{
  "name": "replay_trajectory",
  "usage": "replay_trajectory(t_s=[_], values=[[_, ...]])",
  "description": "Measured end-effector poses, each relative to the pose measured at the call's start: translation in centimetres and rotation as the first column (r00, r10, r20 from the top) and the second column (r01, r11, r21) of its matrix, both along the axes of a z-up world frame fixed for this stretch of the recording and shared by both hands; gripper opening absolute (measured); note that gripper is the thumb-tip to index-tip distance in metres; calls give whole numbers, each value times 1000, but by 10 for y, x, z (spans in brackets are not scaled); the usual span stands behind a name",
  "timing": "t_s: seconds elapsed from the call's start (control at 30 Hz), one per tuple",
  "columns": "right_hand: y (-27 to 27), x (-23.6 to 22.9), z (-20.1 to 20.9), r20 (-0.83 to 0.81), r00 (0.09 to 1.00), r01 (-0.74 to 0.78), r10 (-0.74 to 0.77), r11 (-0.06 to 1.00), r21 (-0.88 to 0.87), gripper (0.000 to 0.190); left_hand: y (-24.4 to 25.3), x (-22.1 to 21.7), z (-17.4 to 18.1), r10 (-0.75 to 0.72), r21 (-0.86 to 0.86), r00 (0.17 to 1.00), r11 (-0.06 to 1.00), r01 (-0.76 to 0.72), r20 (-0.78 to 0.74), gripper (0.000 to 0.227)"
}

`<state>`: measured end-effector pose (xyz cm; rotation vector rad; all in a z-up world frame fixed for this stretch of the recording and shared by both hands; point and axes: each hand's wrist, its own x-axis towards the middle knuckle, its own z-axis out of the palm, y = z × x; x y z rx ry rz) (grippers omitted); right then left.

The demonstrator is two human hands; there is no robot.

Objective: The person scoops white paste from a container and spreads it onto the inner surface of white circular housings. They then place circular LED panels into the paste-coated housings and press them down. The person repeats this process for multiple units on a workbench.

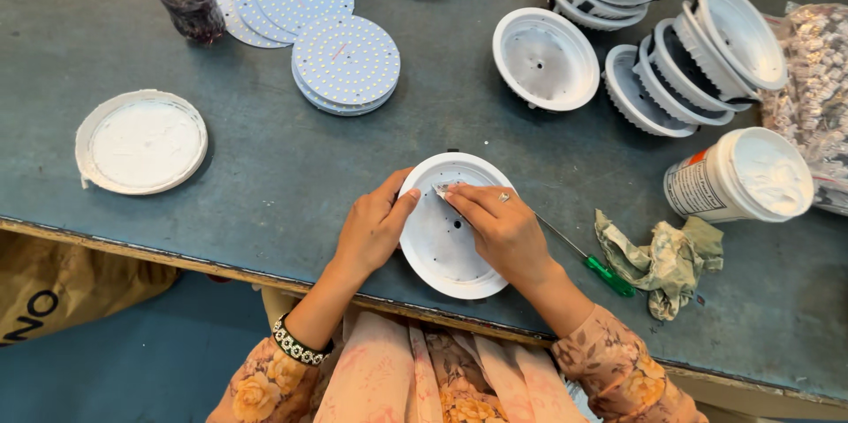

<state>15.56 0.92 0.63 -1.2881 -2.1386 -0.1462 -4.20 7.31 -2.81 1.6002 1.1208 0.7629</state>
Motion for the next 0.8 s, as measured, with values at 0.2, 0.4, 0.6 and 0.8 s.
replay_trajectory(t_s=[0.2, 0.4, 0.6, 0.8], values=[[-7, -5, -14, 148, 985, 106, -87, 987, -120, 34, -5, 2, 1, 42, -12, 999, 999, -42, -25, 41], [-20, 10, -13, 208, 976, 98, -68, 986, -138, 33, -7, 5, 3, 73, 54, 997, 996, -73, 15, 40], [-47, 19, -14, 187, 981, 87, -56, 983, -161, 34, -9, 7, -4, 86, 39, 996, 996, -86, -16, 40], [-79, 32, 11, 128, 991, 79, -48, 966, -247, 43, -8, 5, -3, 75, 128, 997, 989, -77, 20, 38]])
